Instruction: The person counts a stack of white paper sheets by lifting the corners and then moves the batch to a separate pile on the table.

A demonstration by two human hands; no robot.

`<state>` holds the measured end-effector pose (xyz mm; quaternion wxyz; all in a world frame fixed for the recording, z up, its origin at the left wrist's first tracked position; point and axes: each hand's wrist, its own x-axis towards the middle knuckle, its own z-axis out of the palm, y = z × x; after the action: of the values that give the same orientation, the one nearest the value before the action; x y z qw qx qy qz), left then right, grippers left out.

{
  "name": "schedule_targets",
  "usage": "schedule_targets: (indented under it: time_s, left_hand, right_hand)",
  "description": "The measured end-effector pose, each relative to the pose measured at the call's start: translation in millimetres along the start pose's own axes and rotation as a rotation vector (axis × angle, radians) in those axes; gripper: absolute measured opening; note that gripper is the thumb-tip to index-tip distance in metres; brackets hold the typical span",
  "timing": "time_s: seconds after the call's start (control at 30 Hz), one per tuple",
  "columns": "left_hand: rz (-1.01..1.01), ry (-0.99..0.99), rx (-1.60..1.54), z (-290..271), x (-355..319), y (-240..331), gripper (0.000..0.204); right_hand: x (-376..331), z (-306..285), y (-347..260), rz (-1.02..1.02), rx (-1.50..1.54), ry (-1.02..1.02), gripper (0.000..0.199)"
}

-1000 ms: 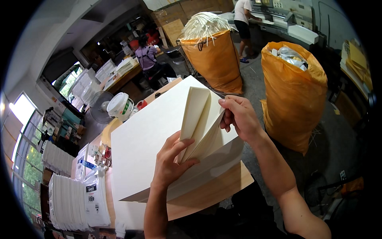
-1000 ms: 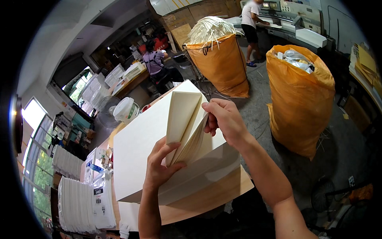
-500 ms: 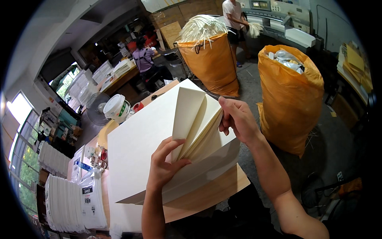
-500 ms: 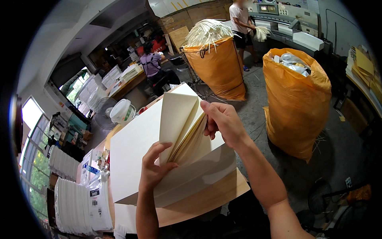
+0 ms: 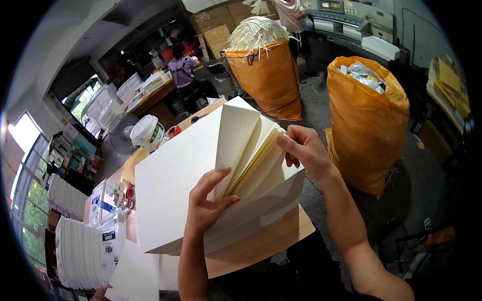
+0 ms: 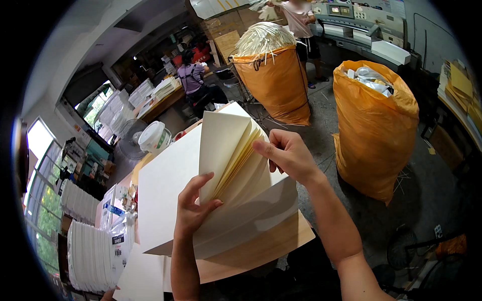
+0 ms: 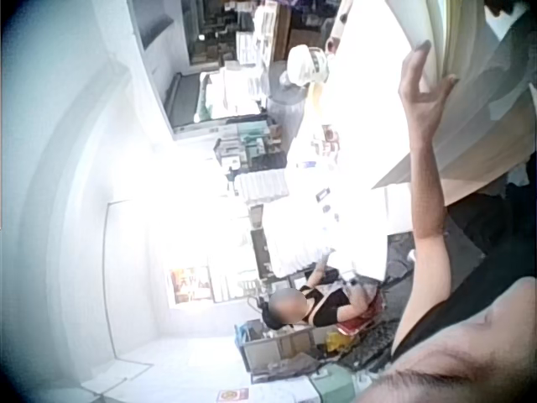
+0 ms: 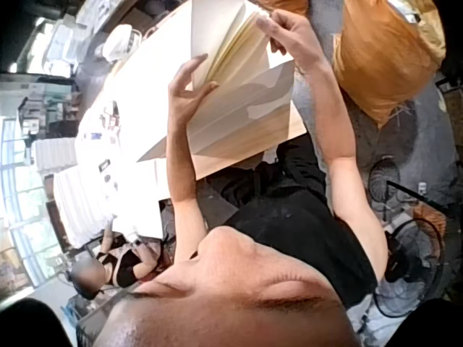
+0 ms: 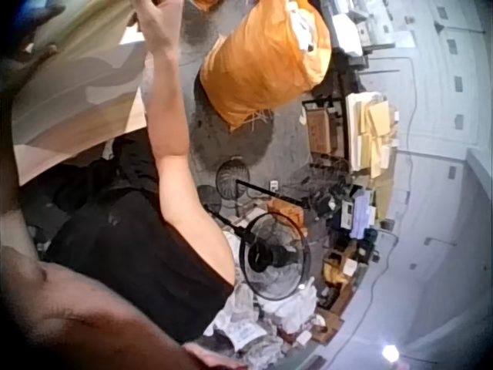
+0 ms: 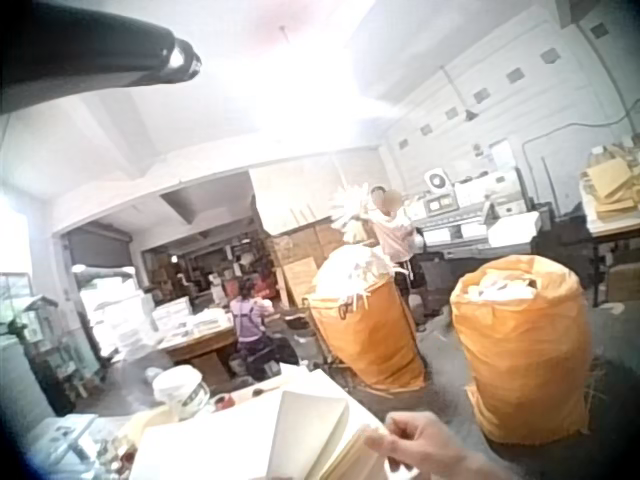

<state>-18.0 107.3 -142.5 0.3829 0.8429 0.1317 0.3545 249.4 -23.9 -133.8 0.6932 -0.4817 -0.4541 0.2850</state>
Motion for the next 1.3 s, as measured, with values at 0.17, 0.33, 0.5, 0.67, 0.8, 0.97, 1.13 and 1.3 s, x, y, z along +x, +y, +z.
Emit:
schedule_targets:
  time_s: [0.17,0.33,0.5,0.67,0.8,0.97,1.13,1.3]
  left_hand:
    - [-0.105,0.209,-0.070,10.2,-2.1,13.6,0.053]
    - [0.110,-0.041,0.265,4.1,3.2,16.1,0.053]
    - [0.148,-0.076,0.459,4.5,5.7,24.8,0.064]
    - [0.113,-0.056,0.398,1.7,4.6,20.0,0.064]
    - [0.103,-0.031,0.365,1.8,3.7,16.6,0.056]
    - [0.150,0.004,0.381,3.8,5.6,9.4,0.050]
    - [0.153,-0.080,0.481,5.3,3.7,25.7,0.057]
    - [0.133,-0.076,0.448,4.7,6.1,19.4,0.064]
  right_hand:
    - [0.7,8.7,-2.0,-0.047,-0.294,0.043,0.042]
    - [5.6,10.5,-4.3,0.165,0.411,0.029,0.033]
    - [5.2,14.2,-3.7,0.152,0.430,0.049,0.032]
    - [5.0,12.1,-6.5,0.174,0.402,0.053,0.035]
    - [3.8,10.7,-4.1,0.144,0.435,0.047,0.035]
    - [4.8,20.9,-3.2,0.035,0.080,0.094,0.034]
    - [9.2,18.3,-4.7,0.147,0.469,0.049,0.031]
    - [5.0,15.0,-5.1,0.033,0.280,0.148,0.033]
